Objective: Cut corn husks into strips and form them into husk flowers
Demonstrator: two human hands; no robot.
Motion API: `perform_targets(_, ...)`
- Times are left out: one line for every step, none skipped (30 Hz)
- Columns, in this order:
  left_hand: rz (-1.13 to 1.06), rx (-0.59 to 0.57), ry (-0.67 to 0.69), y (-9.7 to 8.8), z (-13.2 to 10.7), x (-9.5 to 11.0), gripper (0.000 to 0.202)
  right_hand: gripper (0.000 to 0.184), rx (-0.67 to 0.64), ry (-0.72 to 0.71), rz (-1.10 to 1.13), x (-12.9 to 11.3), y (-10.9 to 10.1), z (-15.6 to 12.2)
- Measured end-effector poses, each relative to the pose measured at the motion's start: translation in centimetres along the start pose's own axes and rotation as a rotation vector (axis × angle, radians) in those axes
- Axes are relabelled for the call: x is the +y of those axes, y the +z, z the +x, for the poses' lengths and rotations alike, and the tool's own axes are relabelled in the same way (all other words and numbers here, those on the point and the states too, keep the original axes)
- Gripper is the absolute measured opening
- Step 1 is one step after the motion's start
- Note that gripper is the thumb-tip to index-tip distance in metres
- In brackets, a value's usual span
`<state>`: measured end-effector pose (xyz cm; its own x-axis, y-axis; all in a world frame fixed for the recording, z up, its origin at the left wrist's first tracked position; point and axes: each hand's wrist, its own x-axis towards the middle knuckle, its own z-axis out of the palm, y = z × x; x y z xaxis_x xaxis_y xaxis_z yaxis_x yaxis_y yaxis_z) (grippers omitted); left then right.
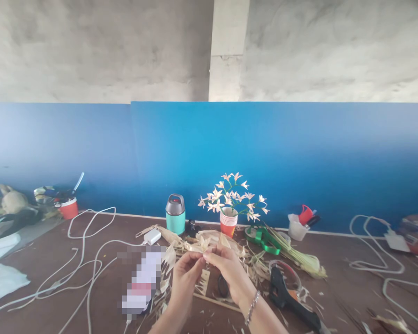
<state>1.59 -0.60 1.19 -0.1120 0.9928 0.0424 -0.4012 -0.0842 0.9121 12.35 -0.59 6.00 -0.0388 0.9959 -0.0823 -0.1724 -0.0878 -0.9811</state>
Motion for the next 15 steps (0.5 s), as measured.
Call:
perform_targets(0.009, 0.006, 0.005, 0.01, -0.04, 0.07, 0.037, 0.014, -0.005, 0.001, 0.009, 0.05, -0.01, 0.02)
perform_targets(0.017, 0.01, 0.013, 0.02, -0.08, 0.13, 0.037, 0.015, -0.011, 0.001, 0.016, 0.09, -0.03, 0.02)
perform_targets(0.024, 0.014, 0.024, 0.02, -0.1, 0.17, 0.036, 0.015, -0.016, -0.001, 0.02, 0.12, -0.05, 0.02)
perform_targets(0.03, 0.017, 0.036, 0.0, -0.11, 0.19, 0.035, 0.016, -0.02, -0.002, 0.022, 0.13, -0.06, 0.0)
perform_targets(0.033, 0.019, 0.048, -0.02, -0.1, 0.18, 0.034, 0.016, -0.022, -0.002, 0.024, 0.13, -0.07, -0.02)
perform_targets(0.034, 0.017, 0.061, -0.06, -0.07, 0.14, 0.033, 0.017, -0.022, -0.001, 0.023, 0.12, -0.07, -0.05)
perform_targets(0.035, 0.013, 0.07, -0.11, -0.03, 0.09, 0.032, 0.017, -0.019, 0.0, 0.019, 0.11, -0.07, -0.08)
perform_targets(0.037, 0.01, 0.077, -0.16, 0.02, 0.02, 0.032, 0.017, -0.014, 0.001, 0.013, 0.09, -0.07, -0.1)
perform_targets(0.04, 0.008, 0.081, -0.2, 0.07, -0.04, 0.031, 0.017, -0.009, 0.002, 0.005, 0.09, -0.07, -0.12)
perform_targets(0.043, 0.008, 0.083, -0.24, 0.12, -0.1, 0.031, 0.017, -0.005, 0.002, -0.003, 0.09, -0.07, -0.12)
perform_targets(0.047, 0.011, 0.083, -0.26, 0.15, -0.14, 0.031, 0.017, -0.003, 0.001, -0.008, 0.1, -0.08, -0.11)
perform_targets(0.05, 0.013, 0.085, -0.27, 0.16, -0.15, 0.031, 0.017, -0.004, -0.001, -0.01, 0.12, -0.08, -0.08)
perform_targets(0.052, 0.015, 0.086, -0.27, 0.15, -0.14, 0.031, 0.018, -0.008, -0.003, -0.007, 0.15, -0.09, -0.05)
perform_targets(0.052, 0.014, 0.086, -0.25, 0.13, -0.11, 0.031, 0.018, -0.014, -0.006, 0.0, 0.17, -0.1, -0.02)
perform_targets(0.05, 0.013, 0.086, -0.22, 0.09, -0.05, 0.032, 0.019, -0.018, -0.007, 0.005, 0.18, -0.11, 0.01)
